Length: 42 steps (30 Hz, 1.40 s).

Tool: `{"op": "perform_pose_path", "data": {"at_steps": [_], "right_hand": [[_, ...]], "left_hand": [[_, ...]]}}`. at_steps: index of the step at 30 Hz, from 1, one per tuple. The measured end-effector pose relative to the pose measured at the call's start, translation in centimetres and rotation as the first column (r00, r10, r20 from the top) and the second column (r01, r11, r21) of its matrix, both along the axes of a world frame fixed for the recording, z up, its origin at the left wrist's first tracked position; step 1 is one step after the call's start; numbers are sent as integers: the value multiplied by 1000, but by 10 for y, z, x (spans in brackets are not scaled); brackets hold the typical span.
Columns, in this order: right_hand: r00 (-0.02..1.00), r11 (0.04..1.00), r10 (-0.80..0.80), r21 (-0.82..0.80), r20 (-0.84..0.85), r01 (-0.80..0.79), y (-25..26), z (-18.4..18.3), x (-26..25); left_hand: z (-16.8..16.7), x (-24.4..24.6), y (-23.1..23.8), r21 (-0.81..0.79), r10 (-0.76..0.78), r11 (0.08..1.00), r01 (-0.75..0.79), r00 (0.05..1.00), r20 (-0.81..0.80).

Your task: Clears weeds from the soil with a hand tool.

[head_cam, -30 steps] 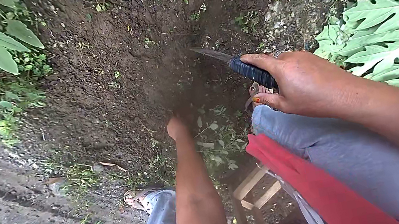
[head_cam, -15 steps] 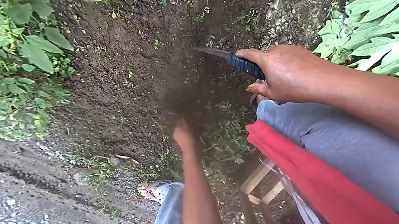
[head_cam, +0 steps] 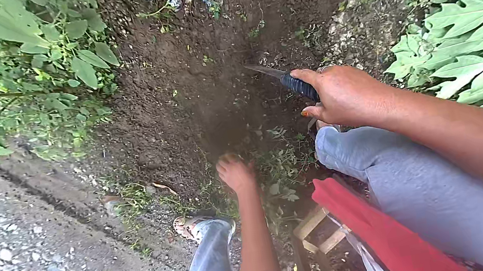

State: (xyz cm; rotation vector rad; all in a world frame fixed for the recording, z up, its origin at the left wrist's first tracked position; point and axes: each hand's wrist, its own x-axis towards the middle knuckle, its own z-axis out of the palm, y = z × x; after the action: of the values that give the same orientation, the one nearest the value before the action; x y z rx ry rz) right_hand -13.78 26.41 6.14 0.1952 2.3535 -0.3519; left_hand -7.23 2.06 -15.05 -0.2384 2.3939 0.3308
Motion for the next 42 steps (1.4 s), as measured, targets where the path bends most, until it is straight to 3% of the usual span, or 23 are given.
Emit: {"op": "perform_pose_path", "data": {"at_steps": [3,6,8,11,13,17,21,24,27,30,32,34,36,38,42], "right_hand": [[1000,1000,5,14,9,-6,0,0,-1],[1000,1000,-3,16,29,2,0,3,-3],[1000,1000,-3,12,28,3,1,5,-3],[1000,1000,-4,11,29,3,1,5,-3],[1000,1000,0,12,25,0,0,5,-3],[1000,1000,-3,14,23,2,-2,5,-4],[999,1000,-5,1,-44,5,1,-1,0],[999,1000,9,18,-50,-8,5,-2,2],[999,997,26,69,20,-28,17,-7,5],[985,997,-39,71,170,27,45,-30,12],[971,992,-120,58,208,111,53,-39,26],[936,946,-315,-25,155,322,39,-28,50],[829,834,-520,-89,205,545,11,-9,84],[763,771,-595,-87,253,631,-14,3,123],[759,821,-540,30,364,570,-53,-8,193]], "left_hand": [[-36,-23,22,143,-154,975,172,980,-127],[-81,-37,41,115,-506,858,501,862,16],[-98,-42,46,49,-650,759,650,750,124],[-105,-50,44,-38,-743,651,758,646,177],[-105,-53,37,-60,-718,671,739,668,198],[-95,-42,13,-61,-533,824,563,807,254],[-80,2,-25,-59,-322,937,344,917,236],[-66,48,-52,9,-84,996,84,996,-29],[-69,90,-70,98,177,983,-153,929,-325],[-66,109,-75,162,453,891,-424,796,-402],[-73,116,-85,215,663,746,-630,673,-329],[-87,126,-101,247,818,575,-780,538,-203],[-99,136,-116,237,887,459,-856,458,-61],[-105,138,-125,240,915,379,-894,401,49],[-120,140,-132,260,923,310,-914,355,147]]}}
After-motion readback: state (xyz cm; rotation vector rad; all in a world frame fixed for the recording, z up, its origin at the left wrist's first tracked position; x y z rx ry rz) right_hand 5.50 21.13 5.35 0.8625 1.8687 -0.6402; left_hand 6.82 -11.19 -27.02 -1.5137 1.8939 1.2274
